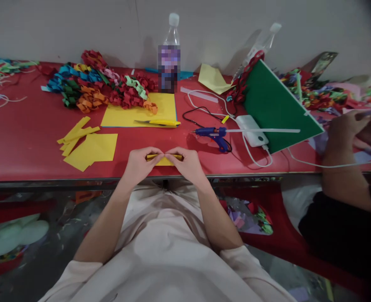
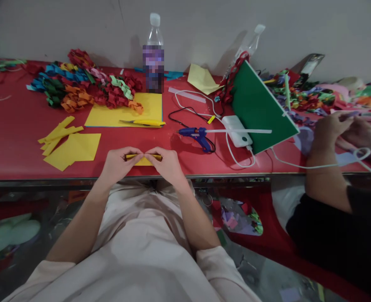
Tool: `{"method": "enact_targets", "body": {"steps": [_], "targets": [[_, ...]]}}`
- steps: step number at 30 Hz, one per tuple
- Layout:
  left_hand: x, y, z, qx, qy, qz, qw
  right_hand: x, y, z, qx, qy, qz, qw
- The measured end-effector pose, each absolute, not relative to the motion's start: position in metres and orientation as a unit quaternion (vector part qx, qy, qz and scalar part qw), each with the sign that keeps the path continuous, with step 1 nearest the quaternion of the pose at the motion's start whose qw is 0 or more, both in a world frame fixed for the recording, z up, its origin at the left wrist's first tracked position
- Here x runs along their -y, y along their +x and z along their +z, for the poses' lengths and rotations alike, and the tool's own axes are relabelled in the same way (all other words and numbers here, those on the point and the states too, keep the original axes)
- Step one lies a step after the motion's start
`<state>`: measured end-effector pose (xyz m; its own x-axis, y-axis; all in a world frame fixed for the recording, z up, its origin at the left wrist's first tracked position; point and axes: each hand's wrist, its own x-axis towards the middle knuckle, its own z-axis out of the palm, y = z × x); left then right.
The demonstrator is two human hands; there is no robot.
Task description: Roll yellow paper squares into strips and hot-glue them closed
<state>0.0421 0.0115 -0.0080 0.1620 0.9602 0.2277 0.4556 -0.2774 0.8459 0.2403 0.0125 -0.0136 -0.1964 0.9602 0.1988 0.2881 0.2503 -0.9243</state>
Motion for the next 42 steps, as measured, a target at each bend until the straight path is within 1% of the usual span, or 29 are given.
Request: {"method": "enact_targets", "body": {"steps": [6, 14, 19, 21, 25, 36, 38, 42], "targets": [[-0.005, 0.033, -0.004, -0.503, 0.724, 0.382, 0.276, -0.008, 0.246, -0.01, 0.648, -0.426, 0.485, 0.404], [0.0, 0.027, -0.001, -0.431, 0.74, 0.376, 0.353, -0.012, 0.25, -0.013, 0.566, -0.412, 0.572, 0.428], [-0.003, 0.031, 0.0, -0.407, 0.763, 0.41, 0.289, -0.013, 0.252, -0.005, 0.565, -0.405, 0.588, 0.413], [-0.004, 0.034, 0.0, -0.418, 0.752, 0.421, 0.287, -0.012, 0.252, -0.003, 0.569, -0.403, 0.585, 0.414], [-0.005, 0.04, -0.003, -0.445, 0.714, 0.436, 0.318, -0.01, 0.251, -0.002, 0.581, -0.406, 0.57, 0.415], [-0.007, 0.041, -0.007, -0.496, 0.658, 0.431, 0.368, -0.009, 0.249, -0.009, 0.603, -0.423, 0.531, 0.418], [-0.008, 0.041, -0.009, -0.492, 0.637, 0.446, 0.391, -0.008, 0.25, -0.009, 0.63, -0.411, 0.509, 0.418], [-0.011, 0.041, -0.008, -0.492, 0.59, 0.477, 0.427, -0.007, 0.253, -0.008, 0.699, -0.396, 0.419, 0.423]]}}
